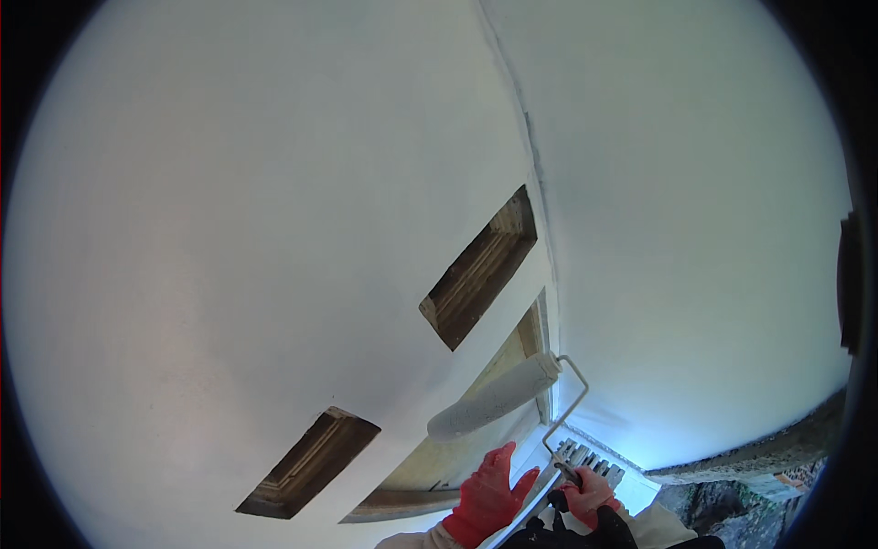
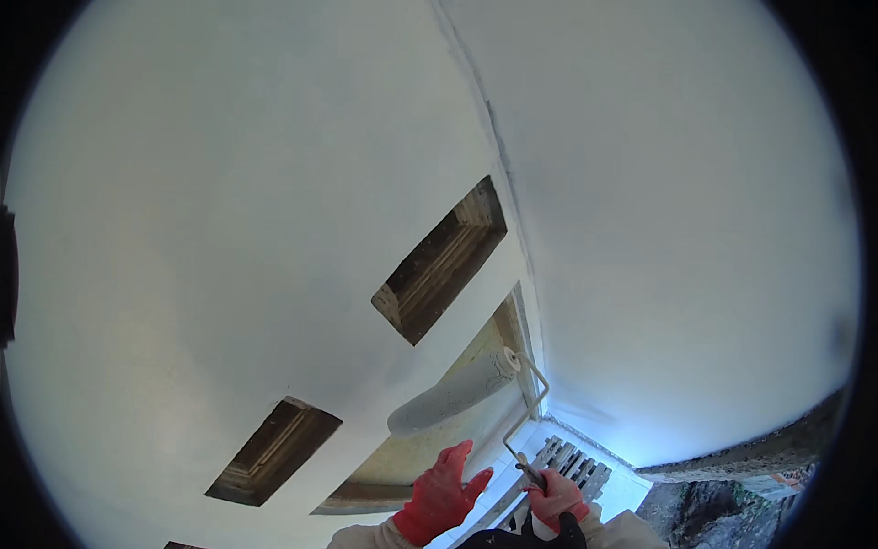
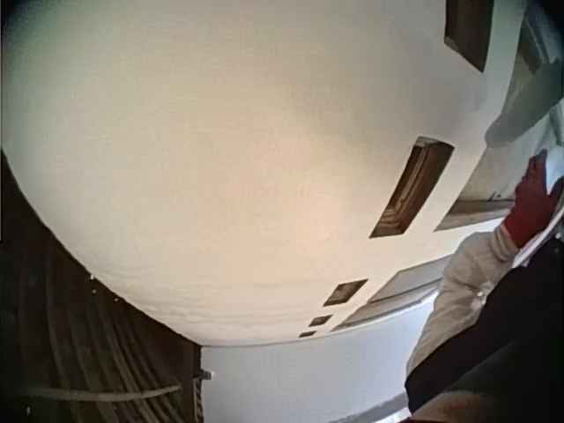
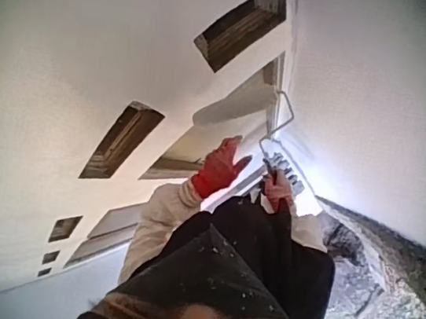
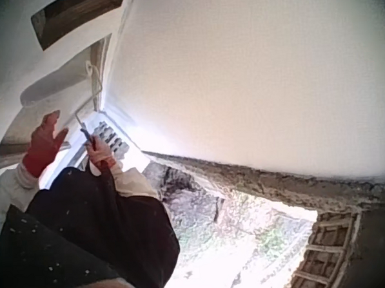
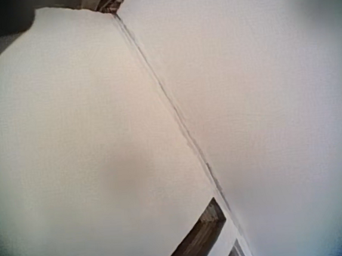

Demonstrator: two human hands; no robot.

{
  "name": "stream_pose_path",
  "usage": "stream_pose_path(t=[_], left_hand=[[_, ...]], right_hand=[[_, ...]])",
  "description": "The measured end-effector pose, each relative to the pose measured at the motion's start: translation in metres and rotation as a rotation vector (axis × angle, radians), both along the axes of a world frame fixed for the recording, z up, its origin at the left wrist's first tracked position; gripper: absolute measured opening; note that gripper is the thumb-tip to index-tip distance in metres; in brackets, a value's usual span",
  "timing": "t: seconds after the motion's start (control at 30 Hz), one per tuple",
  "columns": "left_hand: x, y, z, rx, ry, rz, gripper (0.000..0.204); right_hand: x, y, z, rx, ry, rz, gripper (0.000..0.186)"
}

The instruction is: The person uses a paint roller to apply white paint to a ceiling, periodically moving the roller back and forth across different sections.

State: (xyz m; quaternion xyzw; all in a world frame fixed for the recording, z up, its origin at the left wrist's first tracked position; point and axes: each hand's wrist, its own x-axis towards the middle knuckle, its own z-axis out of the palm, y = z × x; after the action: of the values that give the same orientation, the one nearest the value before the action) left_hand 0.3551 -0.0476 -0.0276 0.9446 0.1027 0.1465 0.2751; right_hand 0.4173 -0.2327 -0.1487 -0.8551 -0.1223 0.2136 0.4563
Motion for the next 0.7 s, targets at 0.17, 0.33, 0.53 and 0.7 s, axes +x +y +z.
stream_pose_path(t=[0.17,0.33,0.53,0.7], left_hand=[[0.045,-0.022,-0.031,-0.362,-0.122,-0.155,0.05],[0.074,-0.051,-0.035,-1.228,-0.224,-0.367,0.032],[0.106,-0.037,0.012,-1.29,-0.119,-0.58,0.054],[0.149,-0.022,0.011,-1.315,-0.269,-0.616,0.058]], right_hand=[[-0.014,0.017,-0.007,0.253,-0.821,-0.326,0.039],[-0.01,0.02,0.006,0.272,-0.788,-0.374,0.04],[0.022,0.006,0.067,0.498,0.669,0.171,0.03],[0.067,0.015,0.078,0.43,0.219,0.139,0.038]])
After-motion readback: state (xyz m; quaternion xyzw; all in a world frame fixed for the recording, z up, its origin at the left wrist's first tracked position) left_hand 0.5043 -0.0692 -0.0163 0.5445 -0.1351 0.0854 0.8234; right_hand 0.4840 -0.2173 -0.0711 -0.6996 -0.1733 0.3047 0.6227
